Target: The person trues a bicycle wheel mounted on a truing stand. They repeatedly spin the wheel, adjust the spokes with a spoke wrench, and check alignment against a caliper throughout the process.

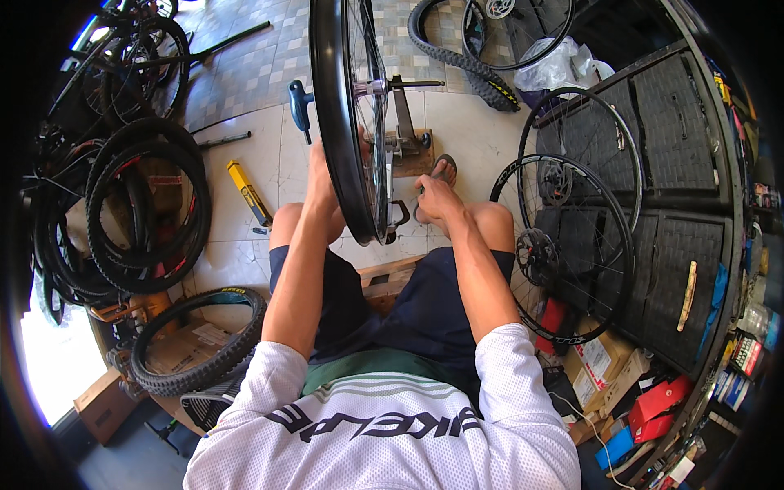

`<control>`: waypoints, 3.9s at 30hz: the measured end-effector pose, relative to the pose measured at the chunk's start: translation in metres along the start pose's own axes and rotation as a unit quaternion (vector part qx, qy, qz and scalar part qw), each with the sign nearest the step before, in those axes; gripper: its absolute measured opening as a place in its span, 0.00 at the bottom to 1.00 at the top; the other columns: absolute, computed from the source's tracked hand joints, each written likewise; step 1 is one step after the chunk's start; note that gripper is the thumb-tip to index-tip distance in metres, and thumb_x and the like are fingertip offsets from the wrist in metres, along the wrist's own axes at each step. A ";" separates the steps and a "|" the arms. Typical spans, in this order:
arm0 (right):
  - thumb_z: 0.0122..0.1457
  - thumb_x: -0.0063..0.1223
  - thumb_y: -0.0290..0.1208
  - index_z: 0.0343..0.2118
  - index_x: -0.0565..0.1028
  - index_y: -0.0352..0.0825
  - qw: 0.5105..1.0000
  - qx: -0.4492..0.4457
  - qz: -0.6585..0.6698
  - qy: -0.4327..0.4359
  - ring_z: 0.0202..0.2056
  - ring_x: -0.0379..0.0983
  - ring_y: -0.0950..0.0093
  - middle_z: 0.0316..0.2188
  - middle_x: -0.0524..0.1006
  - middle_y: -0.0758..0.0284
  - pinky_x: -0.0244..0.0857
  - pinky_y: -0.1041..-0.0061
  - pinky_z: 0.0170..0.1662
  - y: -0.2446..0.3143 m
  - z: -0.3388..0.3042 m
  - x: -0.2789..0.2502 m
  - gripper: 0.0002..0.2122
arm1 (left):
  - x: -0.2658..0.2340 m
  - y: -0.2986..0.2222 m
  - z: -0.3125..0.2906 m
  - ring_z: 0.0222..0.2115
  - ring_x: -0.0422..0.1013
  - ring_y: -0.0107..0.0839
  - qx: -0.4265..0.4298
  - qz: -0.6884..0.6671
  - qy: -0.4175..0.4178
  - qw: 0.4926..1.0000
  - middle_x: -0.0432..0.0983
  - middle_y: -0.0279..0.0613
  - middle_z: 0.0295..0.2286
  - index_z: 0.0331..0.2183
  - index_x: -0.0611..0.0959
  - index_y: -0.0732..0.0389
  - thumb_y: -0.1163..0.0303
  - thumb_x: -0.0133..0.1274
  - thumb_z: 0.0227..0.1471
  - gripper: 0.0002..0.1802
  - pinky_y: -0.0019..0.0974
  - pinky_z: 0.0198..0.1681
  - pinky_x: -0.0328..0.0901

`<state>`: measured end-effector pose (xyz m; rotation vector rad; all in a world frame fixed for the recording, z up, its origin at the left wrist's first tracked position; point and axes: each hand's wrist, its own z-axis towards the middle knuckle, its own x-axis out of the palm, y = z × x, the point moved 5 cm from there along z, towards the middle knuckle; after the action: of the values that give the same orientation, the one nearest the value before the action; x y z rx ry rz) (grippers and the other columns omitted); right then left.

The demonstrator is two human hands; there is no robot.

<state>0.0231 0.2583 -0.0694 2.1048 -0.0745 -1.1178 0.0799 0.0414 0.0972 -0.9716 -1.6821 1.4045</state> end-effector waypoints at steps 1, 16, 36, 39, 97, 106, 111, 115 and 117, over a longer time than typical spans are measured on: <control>0.52 0.48 0.24 0.44 0.74 0.33 1.000 -0.006 -0.004 -0.001 0.44 0.73 0.46 0.39 0.77 0.42 0.63 0.54 0.51 0.003 0.000 0.000 0.15 | -0.001 -0.012 0.007 0.23 0.71 0.23 0.008 0.039 0.000 0.999 0.76 0.39 0.24 0.36 0.76 0.67 0.61 0.58 0.56 0.17 0.26 0.27 0.66; 0.54 0.45 0.24 0.46 0.73 0.35 1.000 -0.015 -0.012 -0.019 0.41 0.74 0.45 0.37 0.77 0.41 0.63 0.52 0.49 -0.005 0.001 0.000 0.15 | 0.004 0.023 -0.009 0.24 0.74 0.25 -0.092 0.049 0.029 0.994 0.80 0.44 0.29 0.46 0.71 0.69 0.64 0.61 0.54 0.25 0.28 0.26 0.68; 0.54 0.64 0.36 0.33 0.81 0.30 0.957 0.045 0.191 -0.212 0.35 0.80 0.68 0.30 0.82 0.57 0.70 0.72 0.43 0.039 -0.020 0.001 0.13 | -0.014 0.132 -0.017 0.23 0.71 0.22 -0.225 -0.121 0.051 0.965 0.75 0.33 0.26 0.39 0.79 0.61 0.60 0.56 0.60 0.13 0.27 0.25 0.66; 0.52 0.65 0.39 0.33 0.81 0.28 0.950 0.107 0.265 -0.129 0.31 0.79 0.71 0.27 0.82 0.59 0.70 0.72 0.38 0.033 -0.026 0.018 0.16 | 0.002 0.134 -0.021 0.24 0.70 0.20 -0.234 -0.049 0.112 0.965 0.76 0.31 0.27 0.39 0.80 0.63 0.61 0.58 0.59 0.15 0.26 0.27 0.65; 0.60 0.55 0.37 0.36 0.78 0.28 0.955 -0.064 0.290 -0.013 0.28 0.73 0.72 0.24 0.78 0.60 0.65 0.69 0.35 0.026 0.019 0.076 0.14 | -0.024 0.089 -0.020 0.22 0.69 0.24 0.032 0.239 0.137 0.961 0.78 0.40 0.20 0.31 0.84 0.70 0.63 0.57 0.56 0.16 0.33 0.26 0.65; 0.60 0.58 0.29 0.38 0.77 0.27 0.959 -0.064 0.274 -0.026 0.28 0.72 0.81 0.28 0.80 0.70 0.66 0.78 0.33 0.054 0.008 0.051 0.10 | -0.024 0.096 -0.025 0.22 0.68 0.19 -0.029 0.143 0.174 0.974 0.76 0.34 0.20 0.33 0.85 0.70 0.67 0.59 0.54 0.14 0.28 0.26 0.64; 0.60 0.59 0.28 0.40 0.75 0.30 0.860 0.039 0.495 -0.120 0.30 0.76 0.81 0.30 0.80 0.69 0.67 0.81 0.30 0.021 0.018 0.047 0.09 | -0.003 0.104 -0.022 0.21 0.67 0.19 -0.076 0.073 0.194 0.975 0.75 0.34 0.19 0.31 0.84 0.70 0.68 0.59 0.54 0.12 0.28 0.25 0.63; 0.60 0.59 0.30 0.42 0.76 0.32 0.857 0.048 0.500 -0.120 0.30 0.77 0.79 0.31 0.80 0.69 0.67 0.82 0.28 0.030 0.013 0.032 0.10 | -0.016 0.126 -0.017 0.20 0.66 0.20 -0.077 0.080 0.184 0.977 0.75 0.36 0.18 0.30 0.84 0.69 0.70 0.59 0.52 0.10 0.30 0.25 0.63; 0.60 0.59 0.30 0.43 0.77 0.32 0.864 0.071 0.481 -0.129 0.29 0.76 0.81 0.32 0.80 0.69 0.66 0.83 0.28 0.028 0.010 0.029 0.11 | -0.014 0.131 -0.014 0.20 0.66 0.21 -0.058 0.117 0.170 0.977 0.75 0.38 0.18 0.31 0.84 0.68 0.72 0.58 0.50 0.08 0.31 0.25 0.63</control>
<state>0.0413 0.2213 -0.0751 1.6316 -1.2221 -0.7412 0.1115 0.0502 -0.0310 -1.4273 -1.4402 1.2096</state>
